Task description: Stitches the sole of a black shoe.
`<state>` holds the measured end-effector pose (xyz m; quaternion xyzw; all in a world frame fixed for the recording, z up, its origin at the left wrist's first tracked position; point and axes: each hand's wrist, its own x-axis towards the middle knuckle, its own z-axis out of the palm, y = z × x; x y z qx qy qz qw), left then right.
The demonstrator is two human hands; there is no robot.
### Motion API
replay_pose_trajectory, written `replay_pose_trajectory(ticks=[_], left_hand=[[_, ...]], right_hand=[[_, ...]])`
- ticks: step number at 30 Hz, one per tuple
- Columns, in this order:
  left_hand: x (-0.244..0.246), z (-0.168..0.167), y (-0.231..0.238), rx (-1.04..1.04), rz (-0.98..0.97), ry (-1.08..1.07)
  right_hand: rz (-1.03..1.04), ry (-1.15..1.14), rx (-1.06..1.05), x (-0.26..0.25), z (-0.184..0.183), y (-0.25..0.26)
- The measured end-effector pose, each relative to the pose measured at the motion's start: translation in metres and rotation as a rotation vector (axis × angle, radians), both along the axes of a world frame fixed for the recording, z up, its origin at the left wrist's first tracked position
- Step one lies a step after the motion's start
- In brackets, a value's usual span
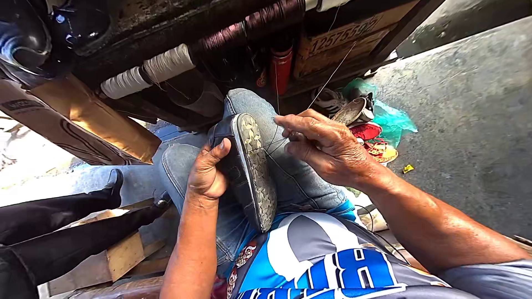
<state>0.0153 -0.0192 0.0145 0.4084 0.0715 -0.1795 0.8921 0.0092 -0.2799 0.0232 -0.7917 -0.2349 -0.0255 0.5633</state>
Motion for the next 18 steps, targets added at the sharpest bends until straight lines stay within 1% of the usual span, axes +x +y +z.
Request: replay_pose_trajectory(ticks=[5, 18], left_hand=[[0.002, -0.001, 0.000, -0.015, -0.012, 0.000], [0.001, -0.002, -0.002, 0.000, 0.004, -0.021]], right_hand=[[0.087, -0.054, 0.055, 0.000, -0.002, 0.011], [0.117, -0.060, 0.050, -0.002, -0.007, 0.019]])
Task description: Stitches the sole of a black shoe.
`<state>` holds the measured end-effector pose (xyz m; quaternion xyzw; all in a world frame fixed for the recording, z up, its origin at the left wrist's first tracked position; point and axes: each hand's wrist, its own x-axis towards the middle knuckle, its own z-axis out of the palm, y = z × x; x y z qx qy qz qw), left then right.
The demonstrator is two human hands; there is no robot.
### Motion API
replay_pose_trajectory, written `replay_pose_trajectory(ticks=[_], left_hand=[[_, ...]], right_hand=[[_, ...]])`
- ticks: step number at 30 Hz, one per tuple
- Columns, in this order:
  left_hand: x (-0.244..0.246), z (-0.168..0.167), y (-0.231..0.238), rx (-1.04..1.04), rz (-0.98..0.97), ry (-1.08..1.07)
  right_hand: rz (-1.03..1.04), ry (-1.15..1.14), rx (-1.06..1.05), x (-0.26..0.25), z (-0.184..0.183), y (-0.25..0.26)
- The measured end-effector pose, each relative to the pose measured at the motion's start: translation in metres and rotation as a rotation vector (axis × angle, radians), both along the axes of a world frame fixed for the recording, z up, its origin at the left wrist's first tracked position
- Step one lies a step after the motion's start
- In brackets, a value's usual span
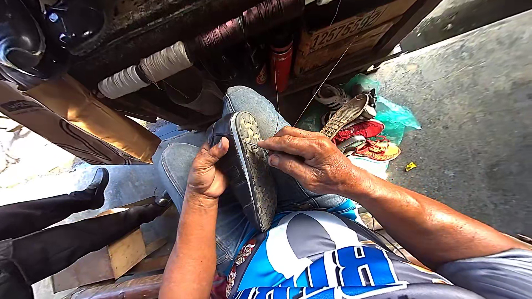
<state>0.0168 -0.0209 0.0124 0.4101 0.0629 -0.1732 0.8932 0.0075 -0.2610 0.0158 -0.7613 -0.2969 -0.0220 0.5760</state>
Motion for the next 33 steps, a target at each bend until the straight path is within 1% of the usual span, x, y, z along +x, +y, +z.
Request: replay_pose_trajectory(ticks=[5, 8, 13, 16, 20, 31, 33], left_hand=[[-0.001, 0.001, -0.001, 0.001, -0.007, -0.007], [-0.002, 0.001, -0.002, 0.038, -0.005, -0.018], [-0.001, 0.004, 0.002, 0.163, -0.108, -0.155], [0.000, 0.008, -0.001, 0.245, -0.140, -0.217], [0.004, 0.013, -0.007, 0.341, -0.150, -0.255], [0.003, 0.019, -0.010, 0.473, -0.119, -0.277], [0.003, 0.020, -0.011, 0.504, -0.112, -0.291]], right_hand=[[0.015, 0.008, 0.004, 0.000, 0.002, -0.001], [0.023, 0.009, -0.009, 0.001, 0.002, -0.002], [0.080, -0.006, -0.004, 0.014, 0.003, -0.012], [0.167, -0.055, -0.073, 0.031, 0.007, -0.023], [0.210, -0.127, -0.181, 0.043, 0.014, -0.028], [0.204, -0.204, -0.319, 0.051, 0.022, -0.018], [0.203, -0.180, -0.333, 0.052, 0.023, -0.016]])
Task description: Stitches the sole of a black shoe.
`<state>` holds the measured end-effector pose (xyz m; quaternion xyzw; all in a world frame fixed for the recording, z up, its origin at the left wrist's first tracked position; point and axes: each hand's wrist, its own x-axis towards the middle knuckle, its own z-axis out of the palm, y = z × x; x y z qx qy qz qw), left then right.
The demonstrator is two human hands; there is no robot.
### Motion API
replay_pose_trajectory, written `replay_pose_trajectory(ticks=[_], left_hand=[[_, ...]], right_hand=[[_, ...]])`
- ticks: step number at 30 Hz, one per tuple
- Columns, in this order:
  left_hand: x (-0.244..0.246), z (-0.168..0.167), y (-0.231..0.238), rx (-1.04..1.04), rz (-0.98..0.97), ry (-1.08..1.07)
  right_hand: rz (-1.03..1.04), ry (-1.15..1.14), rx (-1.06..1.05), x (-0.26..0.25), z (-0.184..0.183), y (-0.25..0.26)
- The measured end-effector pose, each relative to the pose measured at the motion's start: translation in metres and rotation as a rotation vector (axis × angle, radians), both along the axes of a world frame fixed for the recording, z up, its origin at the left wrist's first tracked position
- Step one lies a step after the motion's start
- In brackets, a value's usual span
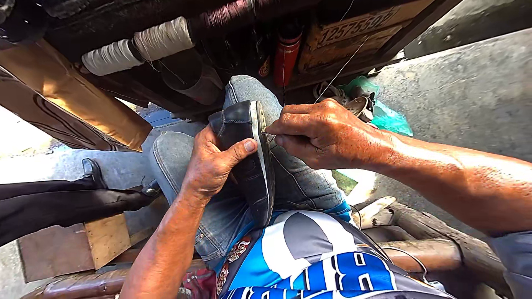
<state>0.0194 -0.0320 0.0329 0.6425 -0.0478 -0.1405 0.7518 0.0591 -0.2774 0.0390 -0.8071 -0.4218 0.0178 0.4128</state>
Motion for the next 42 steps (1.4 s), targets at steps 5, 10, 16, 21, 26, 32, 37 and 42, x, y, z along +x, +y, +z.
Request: replay_pose_trajectory(ticks=[5, 10, 16, 21, 26, 32, 37, 42], left_hand=[[0.000, 0.001, -0.004, 0.045, 0.019, -0.032], [0.000, -0.001, -0.001, -0.029, 0.013, 0.005], [-0.011, 0.000, -0.007, -0.268, 0.057, 0.068], [-0.011, -0.003, -0.012, -0.273, 0.054, 0.116], [-0.012, 0.001, -0.016, -0.274, 0.079, 0.126], [-0.013, -0.003, -0.005, -0.273, 0.051, 0.134], [-0.008, -0.009, 0.044, 0.049, 0.335, -0.027], [-0.013, -0.012, 0.062, 0.931, 0.452, -0.426]], right_hand=[[0.007, -0.057, -0.016, 0.003, 0.000, 0.011], [-0.013, -0.037, -0.011, 0.002, 0.000, 0.015], [-0.031, 0.075, 0.118, -0.011, 0.000, 0.002], [-0.034, 0.140, -0.013, -0.008, 0.010, -0.005], [-0.072, 0.240, -0.125, -0.006, 0.027, 0.000], [-0.046, 0.280, -0.028, -0.004, 0.017, -0.001], [-0.055, 0.320, -0.012, -0.003, 0.015, -0.004], [-0.045, 0.327, -0.002, -0.004, 0.015, -0.005]])
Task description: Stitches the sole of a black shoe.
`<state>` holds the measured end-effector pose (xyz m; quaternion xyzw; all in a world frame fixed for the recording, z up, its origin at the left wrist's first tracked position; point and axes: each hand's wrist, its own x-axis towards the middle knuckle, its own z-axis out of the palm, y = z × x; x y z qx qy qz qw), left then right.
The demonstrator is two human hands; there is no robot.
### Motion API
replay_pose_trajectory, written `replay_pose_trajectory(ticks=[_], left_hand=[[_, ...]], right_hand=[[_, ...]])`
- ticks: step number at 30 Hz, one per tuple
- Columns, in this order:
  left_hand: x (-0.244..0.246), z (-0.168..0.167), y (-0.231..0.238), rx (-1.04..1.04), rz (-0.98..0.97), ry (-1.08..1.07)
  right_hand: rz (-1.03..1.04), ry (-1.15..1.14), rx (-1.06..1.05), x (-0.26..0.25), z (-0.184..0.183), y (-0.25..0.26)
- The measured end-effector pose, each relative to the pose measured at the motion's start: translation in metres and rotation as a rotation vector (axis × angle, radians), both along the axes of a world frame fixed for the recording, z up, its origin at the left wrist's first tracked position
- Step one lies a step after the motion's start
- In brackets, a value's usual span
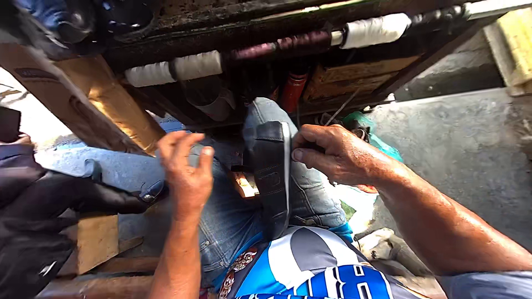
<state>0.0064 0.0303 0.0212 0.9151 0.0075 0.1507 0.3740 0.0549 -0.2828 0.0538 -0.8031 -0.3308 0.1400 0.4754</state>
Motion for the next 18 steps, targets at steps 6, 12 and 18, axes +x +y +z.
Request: replay_pose_trajectory(ticks=[6, 12, 18], left_hand=[[0.002, -0.029, -0.073, -0.488, -0.338, -0.016], [0.004, -0.024, -0.060, -0.425, -0.492, -0.008], [0.001, -0.025, -0.058, -0.567, -0.585, 0.086]], right_hand=[[-0.032, 0.063, -0.015, 0.005, -0.022, -0.008], [-0.060, 0.030, 0.065, 0.003, -0.030, -0.011], [-0.058, -0.015, 0.043, -0.001, -0.024, -0.001]])
